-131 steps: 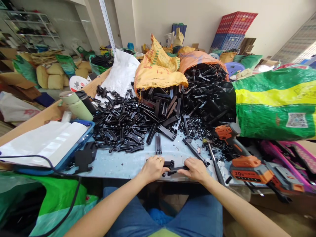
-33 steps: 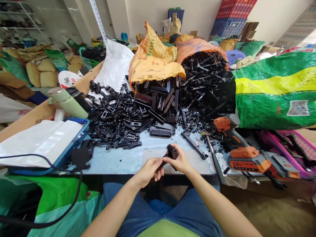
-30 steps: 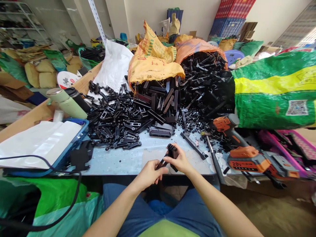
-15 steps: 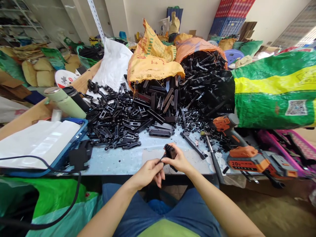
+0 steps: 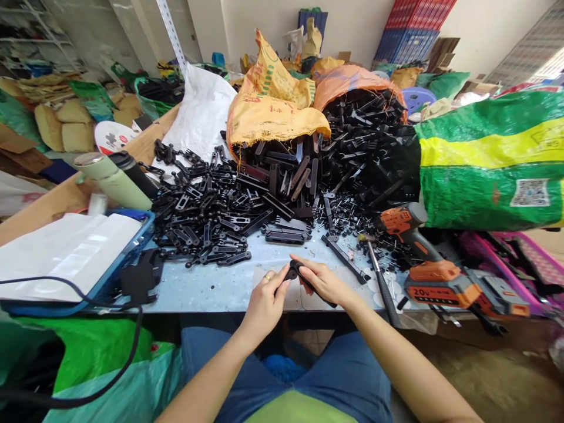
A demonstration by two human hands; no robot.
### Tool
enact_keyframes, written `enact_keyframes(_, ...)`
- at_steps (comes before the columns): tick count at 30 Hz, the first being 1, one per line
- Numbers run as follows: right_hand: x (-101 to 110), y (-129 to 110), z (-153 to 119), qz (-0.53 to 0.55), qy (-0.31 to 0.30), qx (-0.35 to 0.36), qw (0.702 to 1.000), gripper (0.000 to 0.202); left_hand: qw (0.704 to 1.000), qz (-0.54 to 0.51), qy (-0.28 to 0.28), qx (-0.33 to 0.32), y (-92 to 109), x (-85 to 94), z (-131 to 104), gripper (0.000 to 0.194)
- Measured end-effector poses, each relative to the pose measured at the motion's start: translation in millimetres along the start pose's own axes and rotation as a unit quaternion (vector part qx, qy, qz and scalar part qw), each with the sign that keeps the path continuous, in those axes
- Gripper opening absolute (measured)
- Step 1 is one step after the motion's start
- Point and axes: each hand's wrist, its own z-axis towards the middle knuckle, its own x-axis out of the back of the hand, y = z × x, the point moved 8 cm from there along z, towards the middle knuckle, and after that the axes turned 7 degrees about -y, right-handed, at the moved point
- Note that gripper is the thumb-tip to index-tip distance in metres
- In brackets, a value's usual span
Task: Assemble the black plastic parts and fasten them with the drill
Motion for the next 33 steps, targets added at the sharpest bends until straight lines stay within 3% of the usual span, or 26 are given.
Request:
enact_keyframes(7, 1.2, -1.8, -11.6, -0.118, -0.032, 0.004, 0.993, 0.047, 0.996, 0.048, -0.074, 0.009, 1.2, -6.4, -3.5, 0.038)
enact_keyframes(9, -1.6, -2.5, -11.7, -0.102, 0.005, 0.006, 0.995, 0.047, 0.999, 0.029, -0.028, 0.008, 4.3, -7.4, -4.1, 0.037)
enact_keyframes(13, -10.5, -8.9, -10.3, -0.017, 0.114, 0.018, 0.993, 0.05, 0.989, -0.025, 0.142, 0.013, 10.2, -5.7, -8.8, 0.037)
enact_keyframes(15, -17.8, -17.6, -9.9, -0.011, 0.14, 0.041, 0.989, 0.05, 0.981, -0.033, 0.188, -0.012, 15.7, -6.3, -10.3, 0.037)
enact_keyframes(21, -20.9, -36.9, -17.3, -0.049, 0.218, 0.083, 0.971, 0.049, 0.967, 0.0, 0.223, -0.123, 30.9, 7.5, -14.1, 0.04)
enact_keyframes(25, -21.4, -37.1, -15.9, -0.044, 0.21, 0.095, 0.972, 0.05, 0.974, -0.004, 0.151, -0.166, 37.5, 9.9, -9.3, 0.04)
enact_keyframes(30, -28.7, -27.1, -7.1, -0.056, 0.213, 0.061, 0.974, 0.051, 0.976, -0.031, 0.192, -0.102, 22.0, 10.6, -5.0, 0.036)
enact_keyframes(33, -28.6, -12.3, 7.7, -0.103, 0.153, 0.036, 0.982, 0.049, 0.985, -0.046, 0.166, 0.0, -7.3, -2.8, -4.0, 0.037)
